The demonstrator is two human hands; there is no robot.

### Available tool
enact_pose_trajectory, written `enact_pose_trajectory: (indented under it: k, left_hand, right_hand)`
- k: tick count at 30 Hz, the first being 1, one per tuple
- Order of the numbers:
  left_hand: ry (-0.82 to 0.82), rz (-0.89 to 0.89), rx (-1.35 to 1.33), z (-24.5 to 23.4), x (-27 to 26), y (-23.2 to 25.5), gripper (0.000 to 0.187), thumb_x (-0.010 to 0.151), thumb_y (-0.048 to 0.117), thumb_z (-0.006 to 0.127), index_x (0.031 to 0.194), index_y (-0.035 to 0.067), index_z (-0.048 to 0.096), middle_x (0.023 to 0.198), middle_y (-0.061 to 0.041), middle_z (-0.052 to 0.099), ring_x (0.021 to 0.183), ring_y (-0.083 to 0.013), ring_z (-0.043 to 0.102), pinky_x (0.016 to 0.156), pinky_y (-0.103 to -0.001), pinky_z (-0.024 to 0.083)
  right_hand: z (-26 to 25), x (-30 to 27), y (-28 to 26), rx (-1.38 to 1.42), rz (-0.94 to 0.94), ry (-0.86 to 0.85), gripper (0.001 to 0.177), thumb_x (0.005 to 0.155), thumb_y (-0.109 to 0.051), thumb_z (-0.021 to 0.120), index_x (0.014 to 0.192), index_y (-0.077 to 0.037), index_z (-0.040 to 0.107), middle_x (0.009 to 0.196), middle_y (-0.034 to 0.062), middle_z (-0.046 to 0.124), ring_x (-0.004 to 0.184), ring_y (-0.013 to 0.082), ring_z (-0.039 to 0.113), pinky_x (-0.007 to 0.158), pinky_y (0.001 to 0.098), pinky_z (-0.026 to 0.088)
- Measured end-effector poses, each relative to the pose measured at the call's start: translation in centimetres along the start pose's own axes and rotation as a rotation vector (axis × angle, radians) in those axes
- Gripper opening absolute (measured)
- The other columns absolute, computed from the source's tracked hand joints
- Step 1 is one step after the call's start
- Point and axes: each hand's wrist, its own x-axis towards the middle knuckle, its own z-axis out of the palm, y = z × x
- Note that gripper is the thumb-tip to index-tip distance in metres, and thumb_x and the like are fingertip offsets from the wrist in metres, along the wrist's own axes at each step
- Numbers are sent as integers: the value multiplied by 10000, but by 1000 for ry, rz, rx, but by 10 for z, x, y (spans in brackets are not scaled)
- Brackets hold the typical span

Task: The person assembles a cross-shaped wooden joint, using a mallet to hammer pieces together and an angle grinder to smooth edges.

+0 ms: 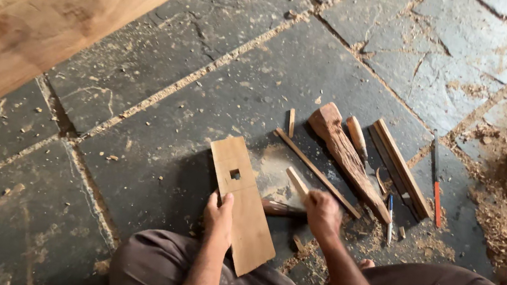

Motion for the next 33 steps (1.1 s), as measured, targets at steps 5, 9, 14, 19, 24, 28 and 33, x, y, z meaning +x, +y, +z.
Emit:
enact_pose_trajectory:
  k: [5, 9, 14, 19, 24, 28, 33]
  left_hand:
    - [209, 634, 546, 2, -25, 20, 455, 997, 300, 589, 1345, 8, 610, 1259, -209, 640, 1176, -312, 608, 996, -420, 496]
    - [-679, 380, 63, 7, -63, 63, 572, 1045, 489, 395, 1230, 54, 717, 1223, -121, 750, 1188, -221, 679, 1014, -370, 508]
    - [-862, 153, -72, 5, -80, 70, 425, 1008, 403, 590, 1198, 47, 724, 1100, -97, 750, 1023, -181, 684, 937, -361, 532]
    - [-709, 197, -278, 3, -73, 61, 259, 949, 234, 749, 1120, 46, 702, 1021, -51, 726, 922, -137, 650, 862, -311, 517]
    - [-635, 220, -352, 3, -63, 53, 213, 969, 227, 761, 1078, 50, 718, 945, -39, 708, 824, -131, 648, 789, -306, 548]
    - [-626, 115, -330, 2, -59, 53, 247, 964, 278, 726, 1060, 52, 745, 947, -51, 763, 843, -135, 680, 769, -291, 550]
    - [-704, 69, -319, 0, -71, 65, 291, 966, 307, 734, 1105, 52, 733, 971, -28, 753, 880, -138, 675, 791, -295, 562]
  right_hand:
    - [-14, -53, 0, 681, -92, -317, 393, 989, -294, 595, 1299, -71, 687, 937, 79, 759, 795, 160, 655, 765, 322, 577]
    - [-17, -85, -1, 880, -81, -455, 414, 1011, -268, 534, 1337, -51, 665, 829, 62, 672, 726, 159, 604, 680, 324, 543]
    - [-16, -108, -7, 1175, -30, -623, 409, 1057, -240, 500, 1372, -14, 628, 773, 35, 563, 681, 142, 523, 623, 285, 468]
    - [-17, -114, -17, 1201, 11, -628, 415, 1025, -258, 502, 1372, -42, 578, 798, 28, 557, 663, 147, 527, 601, 291, 473]
    - [-6, -108, -7, 1261, -82, -670, 424, 1028, -226, 543, 1393, -13, 580, 891, 1, 585, 711, 99, 513, 635, 274, 471]
    - [-6, -110, -4, 1330, -86, -821, 464, 1052, -336, 470, 1329, 19, 580, 862, 72, 626, 631, 111, 492, 566, 277, 448]
    - [-7, -109, -2, 1458, 42, -965, 508, 1063, -408, 382, 1253, 17, 589, 800, 96, 658, 480, 83, 416, 435, 236, 376]
